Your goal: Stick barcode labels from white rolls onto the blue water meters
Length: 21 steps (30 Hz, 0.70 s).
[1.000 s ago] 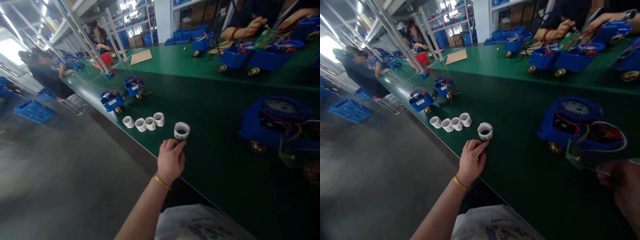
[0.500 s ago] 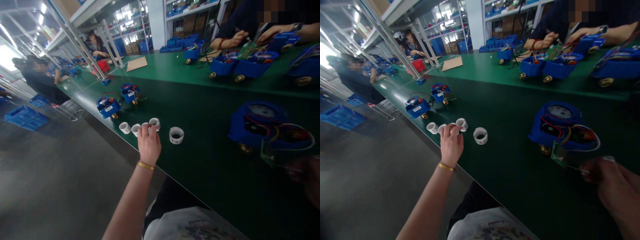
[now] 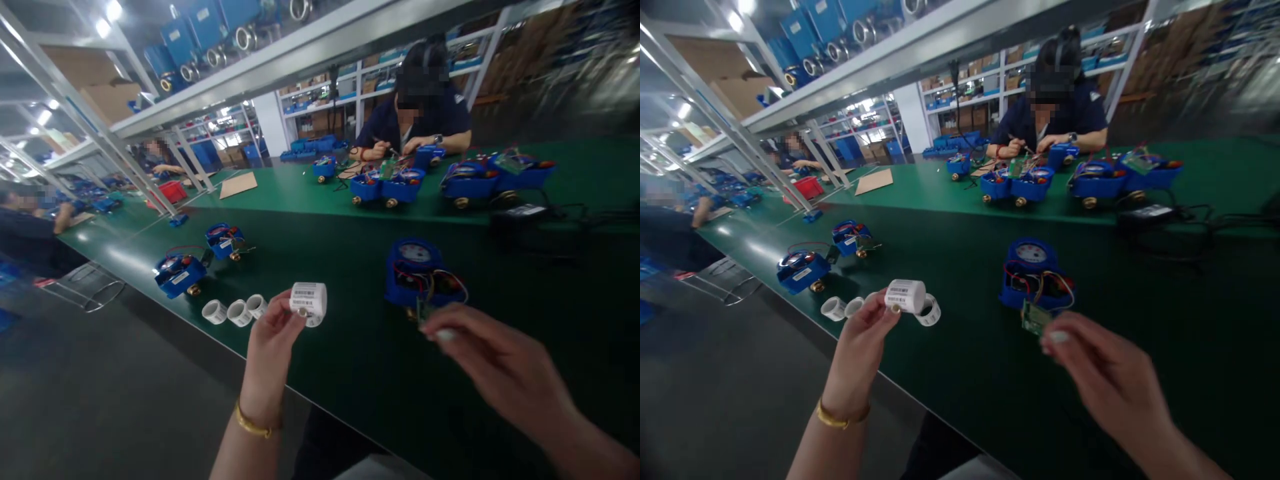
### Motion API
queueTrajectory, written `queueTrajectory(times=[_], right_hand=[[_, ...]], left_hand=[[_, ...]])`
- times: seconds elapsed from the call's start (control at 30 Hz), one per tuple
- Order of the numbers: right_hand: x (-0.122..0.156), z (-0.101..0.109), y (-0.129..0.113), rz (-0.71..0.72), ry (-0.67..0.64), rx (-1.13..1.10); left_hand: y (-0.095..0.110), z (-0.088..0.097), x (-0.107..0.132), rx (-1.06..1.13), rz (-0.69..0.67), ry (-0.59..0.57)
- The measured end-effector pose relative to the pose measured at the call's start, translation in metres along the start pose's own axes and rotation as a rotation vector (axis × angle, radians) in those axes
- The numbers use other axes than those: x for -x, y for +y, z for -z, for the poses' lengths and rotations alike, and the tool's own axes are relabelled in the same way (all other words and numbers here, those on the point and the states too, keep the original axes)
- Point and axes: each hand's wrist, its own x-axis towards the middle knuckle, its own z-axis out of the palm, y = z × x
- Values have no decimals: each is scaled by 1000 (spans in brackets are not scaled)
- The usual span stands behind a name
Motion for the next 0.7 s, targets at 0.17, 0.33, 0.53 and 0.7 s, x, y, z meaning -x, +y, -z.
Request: queueTrajectory(times=[0.17, 0.33, 0.53, 0.7], right_hand=[[-31, -48, -63, 302, -249, -177], [-36, -61, -69, 274, -129, -285], [-38, -50, -67, 135, -147, -378], [-41, -43, -65, 89, -196, -447]], left_hand=[[2, -39, 22, 207, 52, -39], [9, -51, 28, 119, -1, -57], [8, -54, 31, 93, -50, 30], [13, -58, 34, 254, 30, 44]])
